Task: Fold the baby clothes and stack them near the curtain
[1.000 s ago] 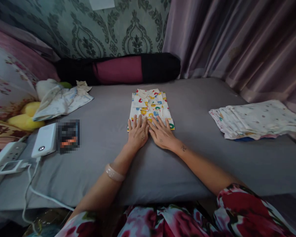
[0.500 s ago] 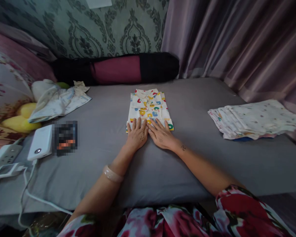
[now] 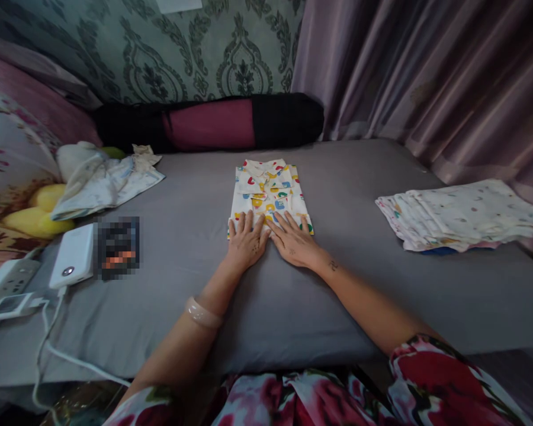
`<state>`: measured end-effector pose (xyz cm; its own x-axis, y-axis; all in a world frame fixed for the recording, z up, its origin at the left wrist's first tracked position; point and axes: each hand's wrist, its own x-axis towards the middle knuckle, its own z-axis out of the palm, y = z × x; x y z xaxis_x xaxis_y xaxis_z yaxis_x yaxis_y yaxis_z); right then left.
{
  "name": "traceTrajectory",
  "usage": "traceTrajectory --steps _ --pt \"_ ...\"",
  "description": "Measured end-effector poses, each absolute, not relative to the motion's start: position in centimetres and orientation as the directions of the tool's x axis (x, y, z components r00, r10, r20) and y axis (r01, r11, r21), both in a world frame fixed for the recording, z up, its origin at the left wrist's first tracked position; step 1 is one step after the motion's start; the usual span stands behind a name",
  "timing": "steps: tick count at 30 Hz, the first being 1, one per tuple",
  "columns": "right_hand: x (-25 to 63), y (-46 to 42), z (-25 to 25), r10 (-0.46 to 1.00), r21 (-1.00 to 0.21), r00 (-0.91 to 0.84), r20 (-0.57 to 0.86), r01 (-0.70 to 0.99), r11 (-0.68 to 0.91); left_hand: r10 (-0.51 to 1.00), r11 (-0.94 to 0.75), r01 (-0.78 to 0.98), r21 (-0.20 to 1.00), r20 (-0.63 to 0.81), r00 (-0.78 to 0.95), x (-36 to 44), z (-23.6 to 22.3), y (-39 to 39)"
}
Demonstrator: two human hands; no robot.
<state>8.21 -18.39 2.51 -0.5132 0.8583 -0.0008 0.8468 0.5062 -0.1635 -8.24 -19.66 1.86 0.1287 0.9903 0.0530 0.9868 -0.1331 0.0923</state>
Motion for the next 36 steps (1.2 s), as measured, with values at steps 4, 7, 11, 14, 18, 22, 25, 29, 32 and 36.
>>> traceTrajectory --steps 4,7,11,14,18,22,25,29,32,36 --pt "8.3 -18.3 2.4 0.858 -0.168 -0.514 -0.001 0.846 0.506 0.993 -0.117 0.988 0.102 0.027 0.115 -8.2 2.0 -19.5" --pt "8.3 -18.3 2.6 0.858 -0.180 -0.513 -0.009 0.845 0.503 0.994 -0.107 0.987 0.120 0.008 0.107 -8.3 2.2 -19.5" --pt "8.5 -18.3 3.0 0.870 -0.198 -0.493 0.000 0.853 0.483 0.993 -0.113 0.987 0.118 0.032 0.110 -8.4 2.4 -19.6" --pt "8.8 -18.1 3.2 0.898 -0.190 -0.440 0.031 0.879 0.437 0.990 -0.107 0.990 0.091 0.104 0.098 -8.6 2.3 -19.7" --pt "9.2 -17.9 3.0 0.902 -0.167 -0.430 0.020 0.888 0.428 0.991 -0.082 0.994 0.073 0.110 0.074 -8.8 1.8 -19.5" --pt "9.2 -18.0 2.8 0.899 -0.159 -0.438 0.005 0.887 0.433 0.995 -0.075 0.995 0.067 0.076 0.070 -8.9 1.4 -19.4" --pt "9.1 -18.0 2.9 0.901 -0.162 -0.434 0.006 0.889 0.429 0.996 -0.074 0.994 0.079 0.058 0.069 -9.0 1.5 -19.3" --pt "9.2 -17.9 2.9 0.898 -0.175 -0.439 0.009 0.884 0.434 0.996 -0.078 0.991 0.110 0.052 0.072 -9.1 1.7 -19.3" --pt "9.5 -17.8 2.9 0.903 -0.192 -0.430 0.016 0.885 0.425 0.996 -0.060 0.990 0.129 0.074 0.051 -9.3 1.9 -19.4" --pt "10.2 -17.4 2.8 0.942 -0.197 -0.332 0.053 0.921 0.336 0.994 -0.009 0.993 0.117 0.107 -0.004 -9.6 2.3 -19.4"
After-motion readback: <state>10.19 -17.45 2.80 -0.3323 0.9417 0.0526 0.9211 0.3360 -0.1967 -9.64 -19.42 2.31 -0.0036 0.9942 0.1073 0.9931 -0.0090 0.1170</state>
